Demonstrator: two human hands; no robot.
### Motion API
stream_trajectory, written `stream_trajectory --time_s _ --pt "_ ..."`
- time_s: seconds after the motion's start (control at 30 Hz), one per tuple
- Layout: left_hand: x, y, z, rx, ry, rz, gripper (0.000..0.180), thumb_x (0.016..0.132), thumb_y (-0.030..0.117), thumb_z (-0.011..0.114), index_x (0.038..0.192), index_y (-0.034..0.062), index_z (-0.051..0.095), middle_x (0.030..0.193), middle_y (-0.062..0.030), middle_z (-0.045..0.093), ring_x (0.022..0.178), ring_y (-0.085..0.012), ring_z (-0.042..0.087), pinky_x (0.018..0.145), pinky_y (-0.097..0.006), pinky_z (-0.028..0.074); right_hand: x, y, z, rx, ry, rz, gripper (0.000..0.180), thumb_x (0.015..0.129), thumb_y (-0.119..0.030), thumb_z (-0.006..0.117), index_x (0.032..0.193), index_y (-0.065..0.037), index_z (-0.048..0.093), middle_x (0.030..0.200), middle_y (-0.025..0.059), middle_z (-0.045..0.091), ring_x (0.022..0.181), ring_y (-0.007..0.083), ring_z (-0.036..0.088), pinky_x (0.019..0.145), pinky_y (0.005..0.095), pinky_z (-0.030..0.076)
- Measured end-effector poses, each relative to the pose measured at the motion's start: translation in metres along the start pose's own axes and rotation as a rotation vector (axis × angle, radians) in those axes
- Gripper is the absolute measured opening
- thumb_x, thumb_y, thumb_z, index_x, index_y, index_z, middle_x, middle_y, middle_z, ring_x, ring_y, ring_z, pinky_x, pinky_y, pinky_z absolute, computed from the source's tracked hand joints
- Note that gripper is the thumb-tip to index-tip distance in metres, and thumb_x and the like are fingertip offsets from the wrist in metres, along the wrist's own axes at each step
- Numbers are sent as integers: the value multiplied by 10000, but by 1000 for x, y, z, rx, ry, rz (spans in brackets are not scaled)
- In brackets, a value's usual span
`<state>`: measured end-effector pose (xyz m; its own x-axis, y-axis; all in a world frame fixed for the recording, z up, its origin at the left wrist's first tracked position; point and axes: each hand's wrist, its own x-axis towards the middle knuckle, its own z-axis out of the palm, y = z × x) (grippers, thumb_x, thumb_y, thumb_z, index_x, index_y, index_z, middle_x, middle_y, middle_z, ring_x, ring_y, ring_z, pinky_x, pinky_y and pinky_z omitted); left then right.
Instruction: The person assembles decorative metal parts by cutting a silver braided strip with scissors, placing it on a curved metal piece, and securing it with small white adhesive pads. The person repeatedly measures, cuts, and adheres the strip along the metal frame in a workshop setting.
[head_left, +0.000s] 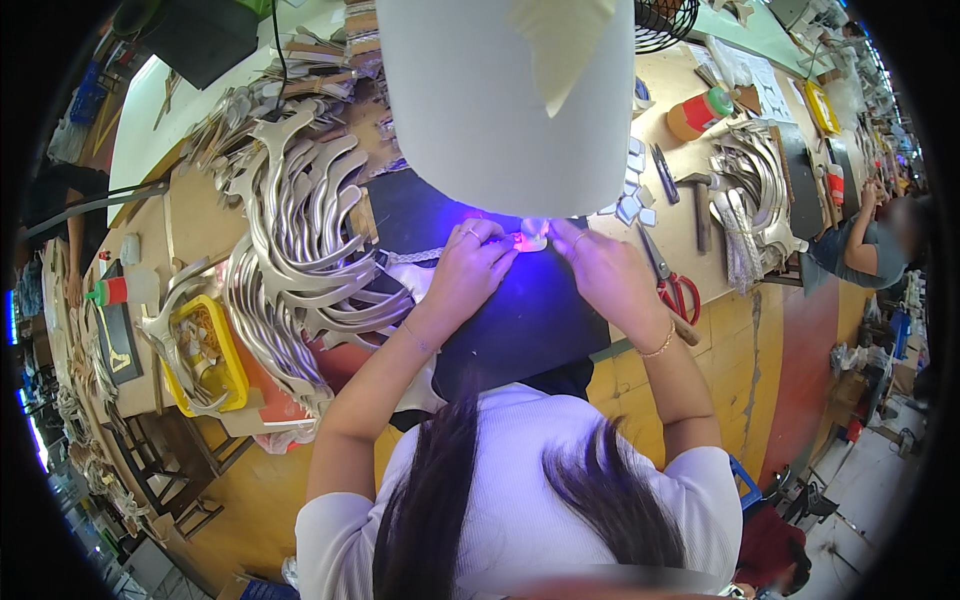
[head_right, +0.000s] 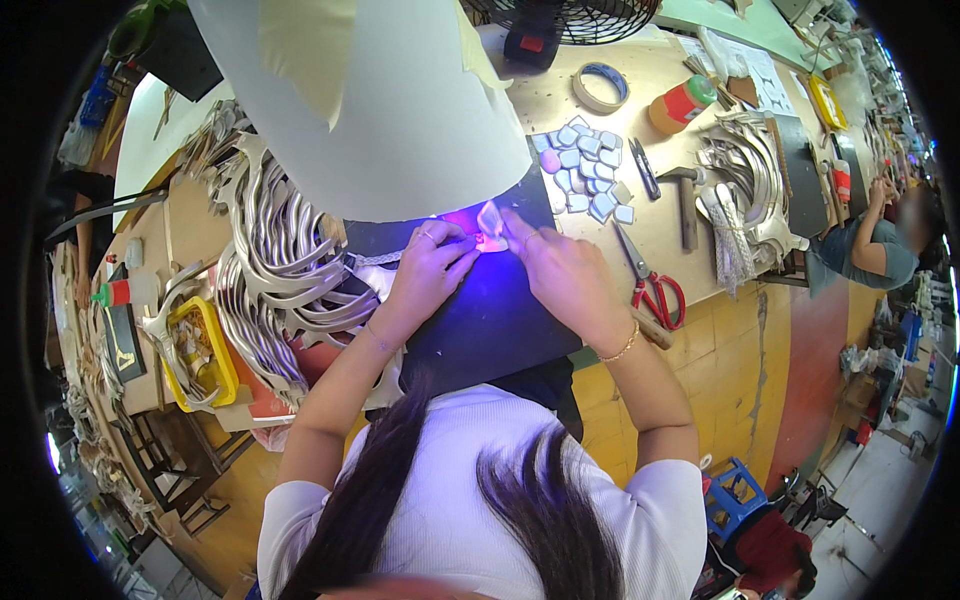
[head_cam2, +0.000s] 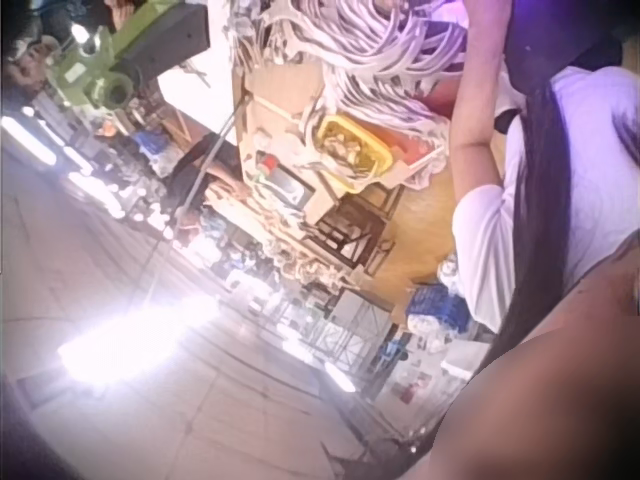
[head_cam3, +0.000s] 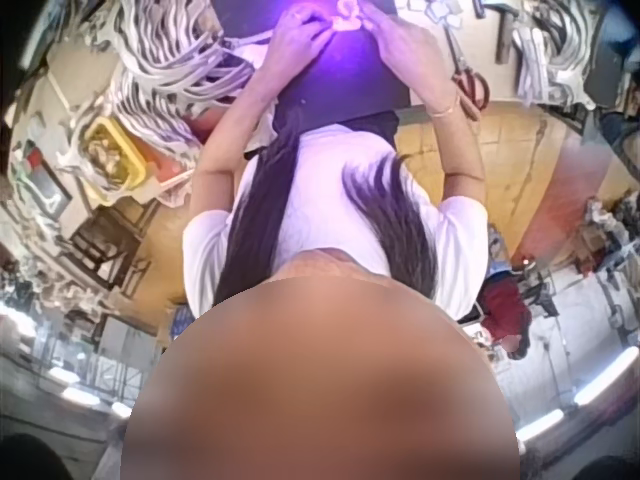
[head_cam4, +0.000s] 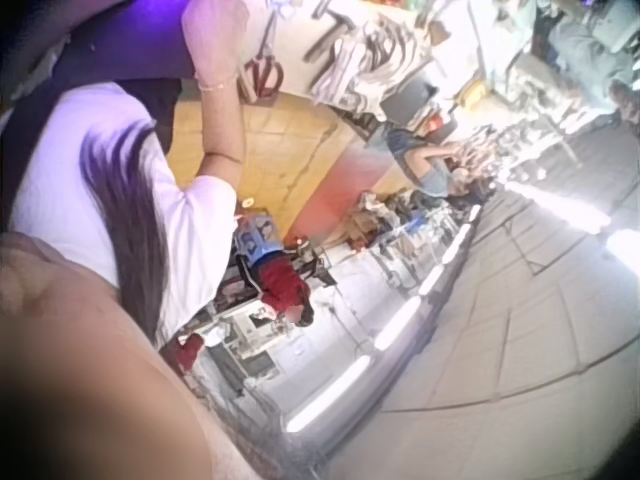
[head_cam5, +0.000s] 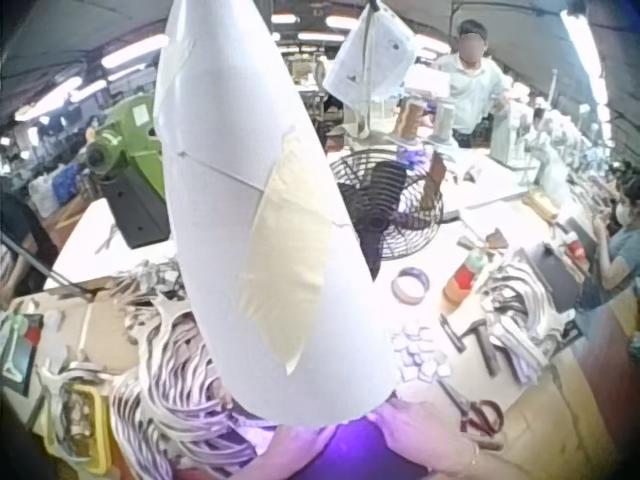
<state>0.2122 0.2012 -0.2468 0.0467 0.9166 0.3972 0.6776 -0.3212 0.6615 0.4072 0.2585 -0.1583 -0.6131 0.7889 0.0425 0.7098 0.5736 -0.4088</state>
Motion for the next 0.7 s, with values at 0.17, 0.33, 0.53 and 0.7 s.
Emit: stream_trajectory --time_s 0.17,0.33,0.53,0.7 --pt "-2 1 -1 26 3 -6 138 795 113 764 892 16 744 946 -84 627 935 -248 605 861 -377 491 4 2 -9 69 182 17 359 1007 -210 524 1356 -128 528 829 160 691 686 341 676 562 423 518" --pt "-1 1 -1 17 -37 -20 140 792 115 765 880 10 736 956 -84 628 948 -260 602 875 -385 485 15 4 -18 -55 -151 17 350 1012 -240 507 1349 -143 518 751 176 675 671 343 673 570 447 513" --pt "-1 0 -1 43 -32 8 147 790 125 769 878 13 734 965 -83 629 972 -264 604 882 -385 482 10 0 -15 -61 -135 -14 373 1009 -253 507 1357 -121 521 744 167 666 647 359 659 576 461 515" --pt "-1 1 0 23 -18 4 140 794 115 766 888 17 735 962 -81 632 975 -263 605 881 -382 484 1 4 -13 64 23 35 327 993 -196 548 1296 -84 596 871 167 694 732 337 674 621 414 534"
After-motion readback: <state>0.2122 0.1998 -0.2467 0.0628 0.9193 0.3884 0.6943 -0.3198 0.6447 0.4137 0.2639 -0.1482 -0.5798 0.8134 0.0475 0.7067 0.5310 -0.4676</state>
